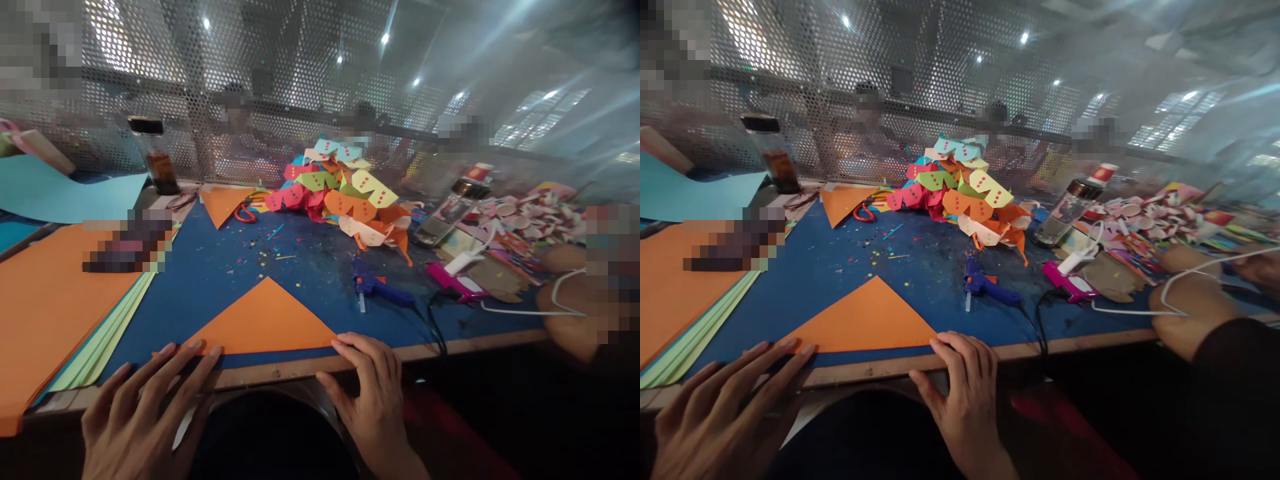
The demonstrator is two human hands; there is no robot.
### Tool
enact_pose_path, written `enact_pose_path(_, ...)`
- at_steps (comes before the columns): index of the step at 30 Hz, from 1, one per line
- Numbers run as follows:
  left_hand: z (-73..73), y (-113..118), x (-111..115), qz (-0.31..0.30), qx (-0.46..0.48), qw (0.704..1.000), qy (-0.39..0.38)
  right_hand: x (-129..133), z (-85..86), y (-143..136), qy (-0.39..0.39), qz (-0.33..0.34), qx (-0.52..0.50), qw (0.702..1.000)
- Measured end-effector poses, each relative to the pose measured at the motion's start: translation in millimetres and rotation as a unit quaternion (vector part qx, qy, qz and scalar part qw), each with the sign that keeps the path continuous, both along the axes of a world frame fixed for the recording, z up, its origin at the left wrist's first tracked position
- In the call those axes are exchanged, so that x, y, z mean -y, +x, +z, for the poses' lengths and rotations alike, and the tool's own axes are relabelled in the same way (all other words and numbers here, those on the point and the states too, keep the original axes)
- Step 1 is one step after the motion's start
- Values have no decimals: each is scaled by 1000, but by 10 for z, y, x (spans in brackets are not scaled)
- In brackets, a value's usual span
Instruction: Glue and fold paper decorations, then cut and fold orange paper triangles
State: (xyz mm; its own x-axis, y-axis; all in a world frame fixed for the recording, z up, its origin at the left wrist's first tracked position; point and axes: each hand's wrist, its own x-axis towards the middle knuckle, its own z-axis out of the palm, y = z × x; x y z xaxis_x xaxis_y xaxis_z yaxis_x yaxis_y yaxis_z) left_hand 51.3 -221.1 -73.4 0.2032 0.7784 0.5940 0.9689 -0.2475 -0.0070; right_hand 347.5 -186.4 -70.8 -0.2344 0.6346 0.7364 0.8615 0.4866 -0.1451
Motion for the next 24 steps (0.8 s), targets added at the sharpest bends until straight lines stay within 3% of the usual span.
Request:
enact_pose_path(7, -14, -4, 6, -1, 9, 1000, -7, 14, -11, 19, -8, -6, -7, 1000)
enact_pose_path(12, -14, 15, 7, -1, 18, 1000, -6, 21, 92, -36, -2, -12, -14, 1000)
enact_pose_path(18, -2, 37, 6, 1, 27, 1000, 1, 25, 257, -302, -25, 112, 10, 993)
enact_pose_path(24, -16, 8, 0, -3, 7, 1000, 4, 17, 217, -315, -55, 111, -10, 992)
